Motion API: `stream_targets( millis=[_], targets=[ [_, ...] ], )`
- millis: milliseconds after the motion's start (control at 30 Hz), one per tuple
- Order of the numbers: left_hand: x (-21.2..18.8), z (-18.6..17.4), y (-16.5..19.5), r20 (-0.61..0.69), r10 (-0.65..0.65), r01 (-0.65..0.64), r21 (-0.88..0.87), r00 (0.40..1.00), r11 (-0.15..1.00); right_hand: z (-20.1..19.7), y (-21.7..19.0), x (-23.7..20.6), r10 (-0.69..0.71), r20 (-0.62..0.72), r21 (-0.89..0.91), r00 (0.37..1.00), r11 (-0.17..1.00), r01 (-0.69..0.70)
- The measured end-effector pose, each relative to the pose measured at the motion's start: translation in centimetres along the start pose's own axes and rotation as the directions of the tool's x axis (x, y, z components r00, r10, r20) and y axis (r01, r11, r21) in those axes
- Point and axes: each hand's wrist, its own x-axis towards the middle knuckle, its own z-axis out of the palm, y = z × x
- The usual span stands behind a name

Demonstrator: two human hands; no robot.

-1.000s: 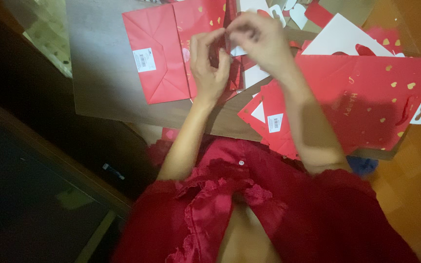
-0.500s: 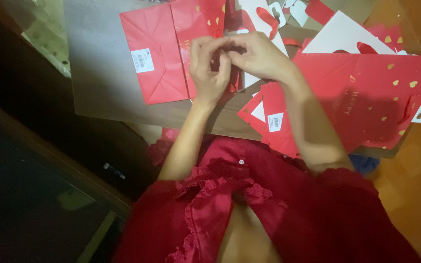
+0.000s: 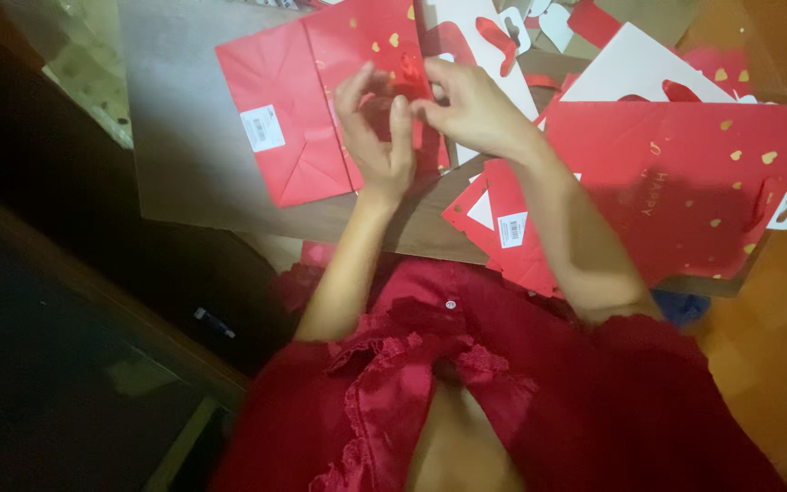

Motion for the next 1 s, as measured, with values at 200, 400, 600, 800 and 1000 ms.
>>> stream_targets(
  millis=[200, 400, 600, 800, 1000],
  targets=[
    [1.7, 0.3, 3.3, 0.043, 0.268, -0.271, 0.229, 0.962, 0.935, -1.9, 2.6, 0.7, 0.141, -0.244, 0.333, 0.96, 0.941, -0.054],
    [3.1, 1.1, 4.6, 0.076, 0.297, -0.306, 0.224, 0.952, 0.925, -3.8, 2.2, -0.5, -0.184, -0.517, 0.32, 0.836, 0.864, 0.388],
    [2.1, 2.5, 3.2, 0.054, 0.332, -0.335, 0.235, 0.942, 0.912, -4.3, 0.6, -2.2, -0.167, -0.688, 0.131, 0.706, 0.929, 0.347],
    [1.5, 2.6, 1.9, 0.058, 0.303, -0.308, 0.193, 0.951, 0.932, -8.5, -0.2, -5.6, -0.245, -0.853, -0.112, 0.461, 0.948, 0.297],
    [2.5, 1.7, 0.7, -0.01, 0.223, -0.213, 0.263, 0.975, 0.941, -12.1, -4.1, -13.6, -0.234, -0.871, -0.123, 0.432, 0.955, 0.27]
  ],
)
